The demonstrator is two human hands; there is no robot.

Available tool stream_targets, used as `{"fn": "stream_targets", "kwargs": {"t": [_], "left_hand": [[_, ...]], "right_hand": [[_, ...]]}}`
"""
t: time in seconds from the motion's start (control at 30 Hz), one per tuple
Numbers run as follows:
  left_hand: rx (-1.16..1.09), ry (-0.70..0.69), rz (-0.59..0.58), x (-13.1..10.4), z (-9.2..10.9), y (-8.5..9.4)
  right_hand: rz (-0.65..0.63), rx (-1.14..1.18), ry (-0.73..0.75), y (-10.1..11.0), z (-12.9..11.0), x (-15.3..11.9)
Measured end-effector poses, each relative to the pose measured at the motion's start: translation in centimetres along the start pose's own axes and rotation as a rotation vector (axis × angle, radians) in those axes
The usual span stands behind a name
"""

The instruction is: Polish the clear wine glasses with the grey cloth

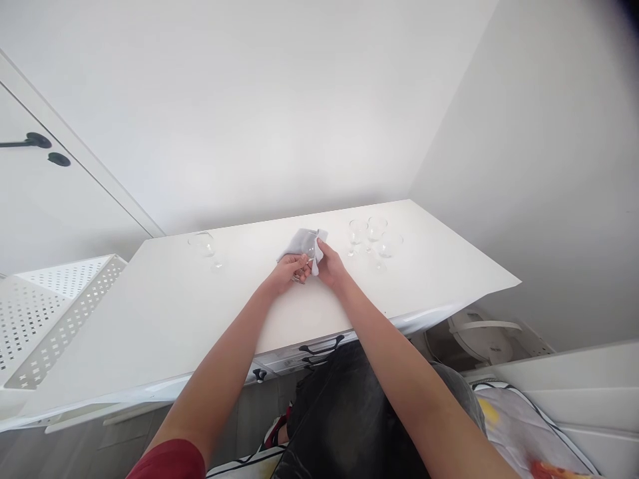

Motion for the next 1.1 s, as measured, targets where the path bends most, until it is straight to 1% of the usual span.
{"fn": "stream_targets", "kwargs": {"t": [0.07,0.13,0.17,0.23,0.33,0.37,0.43,0.5,0.53,0.63,0.67,0.7,0.73,0.77,0.83,0.9,0.93,1.0,1.1], "left_hand": [[-0.038,0.068,-0.094,-0.3,-0.4,-0.7],[-0.037,0.083,-0.141,-0.5,-0.5,-1.1],[-0.018,0.063,-0.129,-0.4,-0.4,-1.0],[0.048,-0.015,-0.041,-0.1,-0.1,-0.4],[0.162,-0.117,0.089,0.3,0.2,0.6],[0.184,-0.127,0.105,0.3,0.2,0.8],[0.194,-0.108,0.093,0.3,0.0,0.9],[0.167,-0.056,0.038,0.1,-0.2,0.5],[0.139,-0.021,0.0,-0.1,-0.3,0.3],[0.039,0.089,-0.122,-0.7,-0.7,-0.8],[0.014,0.113,-0.144,-0.8,-0.8,-1.1],[0.001,0.122,-0.152,-0.8,-0.9,-1.2],[-0.004,0.117,-0.147,-0.8,-0.8,-1.1],[-0.001,0.102,-0.133,-0.7,-0.8,-1.0],[0.02,0.066,-0.099,-0.4,-0.6,-0.7],[0.058,0.04,-0.078,-0.2,-0.6,-0.5],[0.081,0.033,-0.076,-0.2,-0.6,-0.5],[0.123,0.03,-0.096,-0.3,-0.7,-0.6],[0.163,0.024,-0.15,-0.6,-0.7,-1.1]], "right_hand": [[-0.02,-0.004,0.054,0.0,-0.7,-0.1],[-0.019,-0.018,0.143,0.2,-1.4,0.0],[0.005,-0.035,0.192,0.4,-1.7,0.1],[0.116,-0.105,0.299,1.2,-2.2,0.2],[0.31,-0.333,0.476,1.7,-3.4,-0.5],[0.345,-0.417,0.526,1.5,-3.8,-0.9],[0.365,-0.517,0.587,1.1,-4.3,-1.4],[0.34,-0.458,0.555,1.2,-4.2,-1.3],[0.31,-0.384,0.496,1.4,-3.9,-1.1],[0.15,-0.177,0.204,1.4,-1.5,0.0],[0.113,-0.147,0.125,1.3,-0.9,0.2],[0.111,-0.134,0.089,1.4,-0.6,0.3],[0.148,-0.134,0.105,1.7,-0.7,0.3],[0.209,-0.153,0.168,2.0,-1.3,0.1],[0.321,-0.25,0.372,2.2,-3.1,-0.7],[0.35,-0.382,0.557,1.4,-4.6,-1.8],[0.341,-0.435,0.61,0.9,-4.9,-2.2],[0.32,-0.491,0.636,0.3,-5.0,-2.7],[0.325,-0.47,0.546,0.8,-4.5,-2.5]]}}
Point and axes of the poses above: each hand's wrist, its own x-axis towards the middle knuckle, its own y-axis out of the back of the hand, z = x × y, the point moved 9 cm from there along x, towards the middle knuckle, and after that the axes turned 7 degrees about z, right-handed, at the moved point
